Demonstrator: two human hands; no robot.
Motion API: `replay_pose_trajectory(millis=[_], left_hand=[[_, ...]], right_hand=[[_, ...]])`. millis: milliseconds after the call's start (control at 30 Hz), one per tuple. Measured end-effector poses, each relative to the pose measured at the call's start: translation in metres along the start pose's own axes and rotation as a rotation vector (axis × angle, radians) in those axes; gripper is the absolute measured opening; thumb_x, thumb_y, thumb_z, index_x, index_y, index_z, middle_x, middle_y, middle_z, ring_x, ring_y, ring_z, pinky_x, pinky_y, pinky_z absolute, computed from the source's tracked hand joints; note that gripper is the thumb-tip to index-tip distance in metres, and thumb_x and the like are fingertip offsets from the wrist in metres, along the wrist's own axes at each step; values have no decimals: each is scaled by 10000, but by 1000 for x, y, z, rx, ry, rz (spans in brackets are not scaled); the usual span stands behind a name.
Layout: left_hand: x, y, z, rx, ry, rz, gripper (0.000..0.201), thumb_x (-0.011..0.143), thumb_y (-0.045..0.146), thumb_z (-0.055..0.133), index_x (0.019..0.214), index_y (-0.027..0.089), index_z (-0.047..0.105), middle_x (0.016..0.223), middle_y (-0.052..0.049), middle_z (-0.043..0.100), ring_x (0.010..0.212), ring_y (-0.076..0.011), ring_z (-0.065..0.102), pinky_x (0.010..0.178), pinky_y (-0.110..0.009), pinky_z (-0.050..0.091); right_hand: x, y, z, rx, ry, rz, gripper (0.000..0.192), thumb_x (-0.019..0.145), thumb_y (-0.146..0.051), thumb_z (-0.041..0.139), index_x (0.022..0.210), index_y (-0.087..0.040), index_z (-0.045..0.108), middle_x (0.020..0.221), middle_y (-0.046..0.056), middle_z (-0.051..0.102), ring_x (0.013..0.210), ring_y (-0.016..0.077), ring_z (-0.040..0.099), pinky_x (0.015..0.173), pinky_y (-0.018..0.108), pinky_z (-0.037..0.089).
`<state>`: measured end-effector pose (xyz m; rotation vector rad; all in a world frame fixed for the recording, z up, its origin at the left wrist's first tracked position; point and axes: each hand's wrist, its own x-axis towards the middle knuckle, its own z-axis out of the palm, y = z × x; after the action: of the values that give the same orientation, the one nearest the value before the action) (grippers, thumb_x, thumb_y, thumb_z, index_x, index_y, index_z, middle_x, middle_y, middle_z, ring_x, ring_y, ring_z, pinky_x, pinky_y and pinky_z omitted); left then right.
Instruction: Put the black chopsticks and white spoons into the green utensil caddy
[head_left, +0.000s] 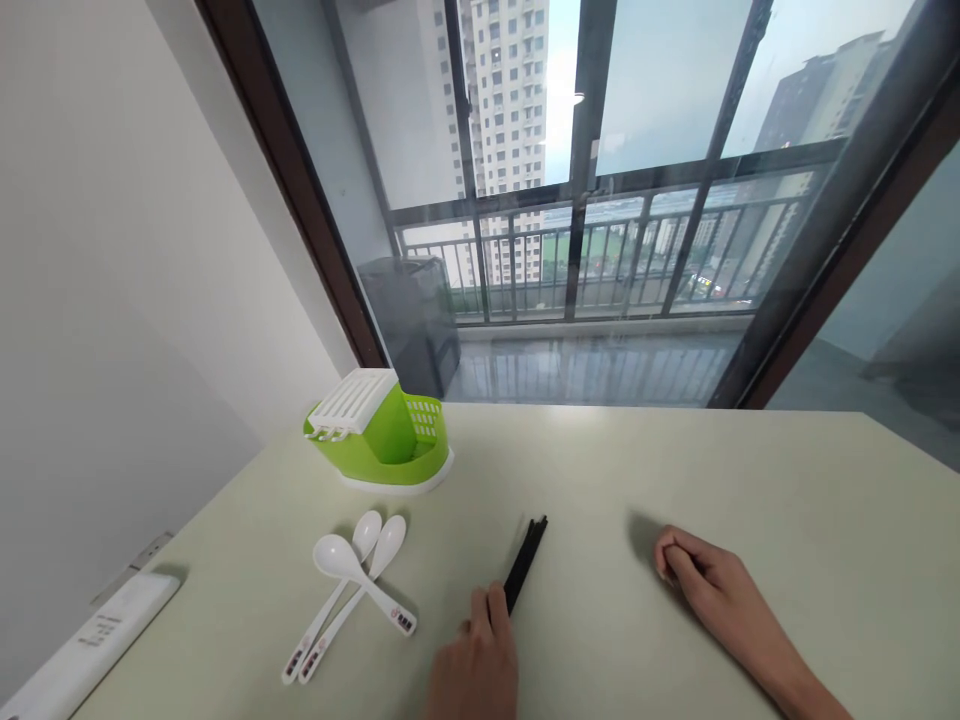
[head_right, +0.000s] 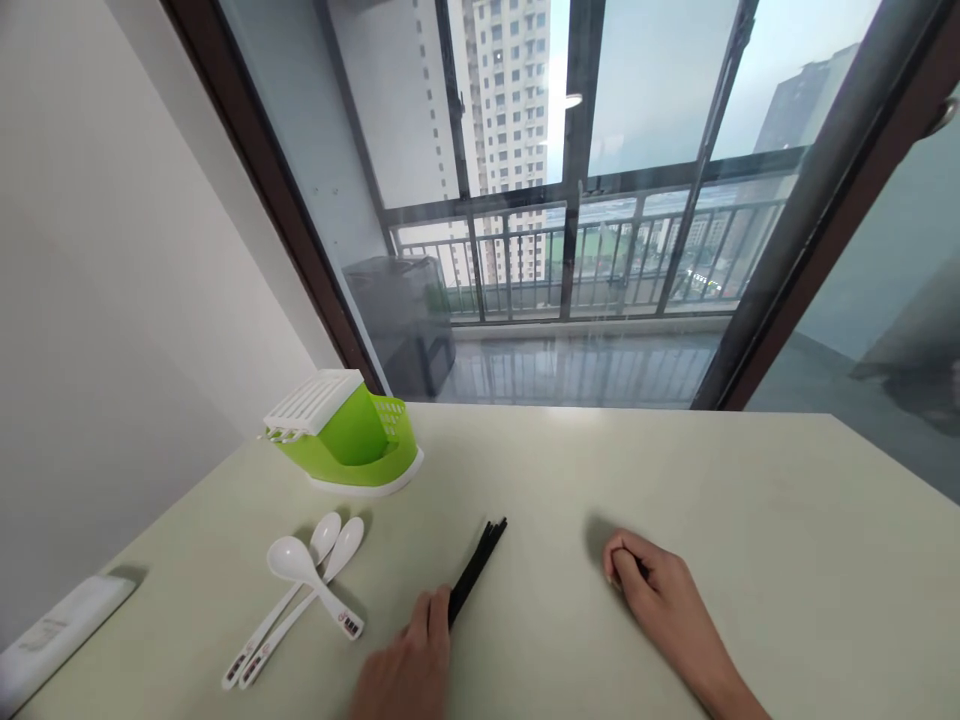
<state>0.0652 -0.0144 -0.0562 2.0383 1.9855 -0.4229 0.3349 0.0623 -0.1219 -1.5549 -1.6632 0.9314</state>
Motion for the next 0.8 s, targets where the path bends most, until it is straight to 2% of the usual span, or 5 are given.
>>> replay_pose_trajectory(millis=[267, 433, 567, 700, 800], left_hand=[[-3, 4, 4, -39, -4, 75, 777, 740, 0, 476, 1510, 90, 433, 1324, -270, 607, 1001, -315, 717, 742, -357, 600], [-3, -3, 13, -56, 77, 85, 688, 824, 25, 409, 1502, 131, 457, 1309, -237, 625, 1029, -303, 697, 731, -349, 592], [-5, -7, 14, -50, 60, 88, 629, 880, 79, 414, 1503, 148, 457, 1328, -227, 614, 1089, -328, 670, 739, -382, 597], [-9, -15, 11, -101, 31, 86, 599, 899, 160, 476, 1497, 185, 467, 1358, -204, 610, 1186, -343, 629, 863, -429, 581], [-14, -27, 6, -149, 69, 111, 559, 911, 263, 543, 1464, 199, 506, 1376, -191, 609, 1232, -349, 604, 1002, -481, 519]], right_hand=[[-3, 0, -1, -12, 17, 2, 289, 908, -368, 383, 673, -236, 488, 587, -39, 409, 561, 146, 379, 530, 252, 303], [-3, 0, -2, -25, -4, 18, 285, 902, -389, 391, 682, -237, 490, 595, -39, 435, 574, 149, 399, 546, 257, 314], [-4, -2, -2, -29, -6, 37, 290, 899, -395, 388, 677, -238, 488, 596, -44, 424, 569, 146, 382, 544, 260, 305], [-5, -1, -3, -32, -5, 38, 285, 894, -391, 394, 672, -241, 493, 591, -44, 422, 570, 149, 387, 541, 259, 310], [-5, 3, -4, -47, 2, 22, 277, 886, -386, 409, 667, -243, 500, 590, -41, 444, 569, 151, 410, 539, 255, 327]])
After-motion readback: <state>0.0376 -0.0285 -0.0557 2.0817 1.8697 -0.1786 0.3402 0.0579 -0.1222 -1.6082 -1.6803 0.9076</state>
